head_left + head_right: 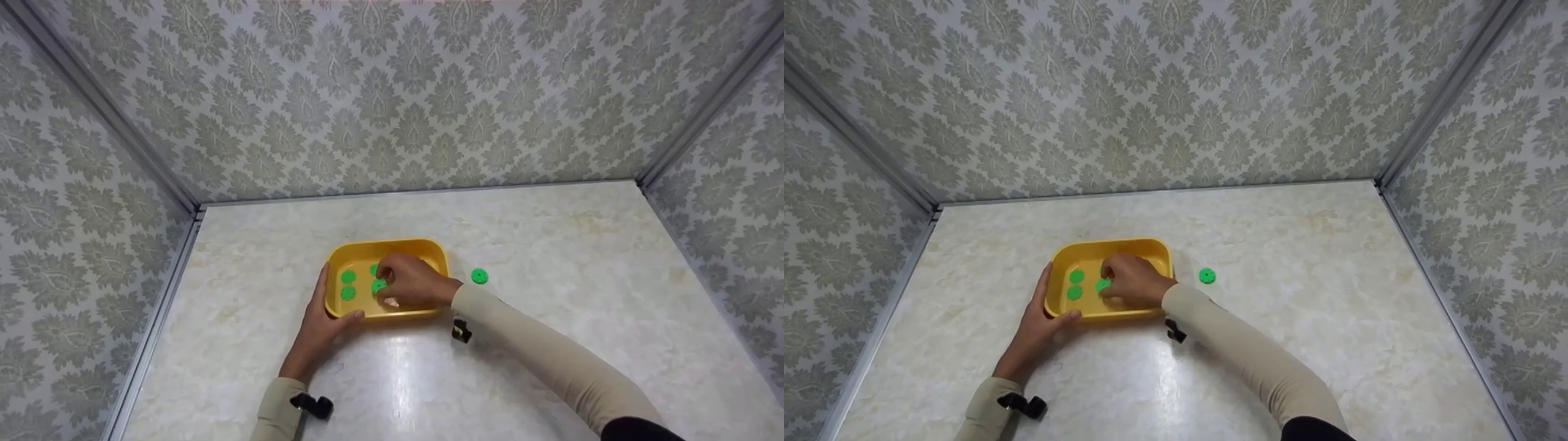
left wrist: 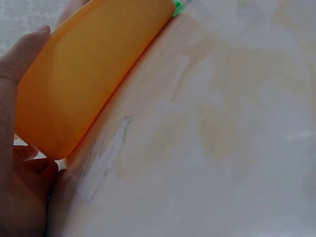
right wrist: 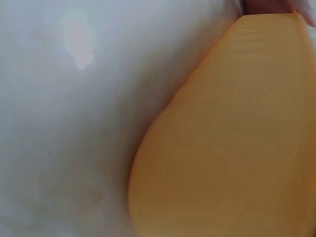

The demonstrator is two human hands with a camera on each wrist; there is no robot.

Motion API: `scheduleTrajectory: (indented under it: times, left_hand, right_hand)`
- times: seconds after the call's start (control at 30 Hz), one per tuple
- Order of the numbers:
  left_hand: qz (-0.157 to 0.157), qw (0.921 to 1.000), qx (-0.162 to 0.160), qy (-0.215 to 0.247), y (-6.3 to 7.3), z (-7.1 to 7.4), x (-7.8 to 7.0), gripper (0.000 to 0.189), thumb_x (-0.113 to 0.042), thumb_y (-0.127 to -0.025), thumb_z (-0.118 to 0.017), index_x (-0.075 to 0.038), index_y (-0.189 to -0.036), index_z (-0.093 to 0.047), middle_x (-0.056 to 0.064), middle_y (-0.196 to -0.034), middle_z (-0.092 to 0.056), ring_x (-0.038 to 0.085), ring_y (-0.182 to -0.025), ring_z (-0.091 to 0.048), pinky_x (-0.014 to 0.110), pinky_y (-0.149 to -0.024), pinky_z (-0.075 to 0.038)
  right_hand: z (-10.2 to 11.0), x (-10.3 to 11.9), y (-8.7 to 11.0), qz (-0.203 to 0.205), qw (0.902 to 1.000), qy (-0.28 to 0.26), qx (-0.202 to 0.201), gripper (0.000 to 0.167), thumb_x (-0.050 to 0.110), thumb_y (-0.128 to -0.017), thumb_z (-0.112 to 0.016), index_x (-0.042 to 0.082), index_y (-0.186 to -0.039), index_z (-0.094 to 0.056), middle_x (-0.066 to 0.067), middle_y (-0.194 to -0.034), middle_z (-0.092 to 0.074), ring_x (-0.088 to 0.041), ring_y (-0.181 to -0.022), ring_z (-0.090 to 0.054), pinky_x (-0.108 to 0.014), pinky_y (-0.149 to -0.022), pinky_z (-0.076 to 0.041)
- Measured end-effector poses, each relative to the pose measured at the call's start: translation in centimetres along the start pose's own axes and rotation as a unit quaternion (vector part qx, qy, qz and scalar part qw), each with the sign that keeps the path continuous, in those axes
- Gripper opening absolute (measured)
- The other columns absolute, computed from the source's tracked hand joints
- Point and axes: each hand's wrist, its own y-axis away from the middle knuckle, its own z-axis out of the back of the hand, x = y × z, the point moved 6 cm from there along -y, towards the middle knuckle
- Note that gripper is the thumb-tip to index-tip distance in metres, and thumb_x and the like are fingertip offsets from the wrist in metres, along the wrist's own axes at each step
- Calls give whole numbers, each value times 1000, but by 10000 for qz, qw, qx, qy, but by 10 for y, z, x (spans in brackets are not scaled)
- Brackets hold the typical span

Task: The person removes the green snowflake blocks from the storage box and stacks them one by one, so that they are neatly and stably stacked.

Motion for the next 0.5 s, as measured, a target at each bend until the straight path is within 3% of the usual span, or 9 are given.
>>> scheduleTrajectory:
  times: [0.5]
  left_hand:
    - [56, 10000, -26, -75, 2, 0, 1, 124, -33, -90, -94, -32, -179, -8, -4, -183, -19, 21, -165, -25, 52, -132, -21]
  right_hand:
    - [24, 2, 32, 130, 9990, -233, -352, 33, 16, -93, -88, 1, -121, -78, -13, -118, -77, -25, -103, -67, -44, -94, -57]
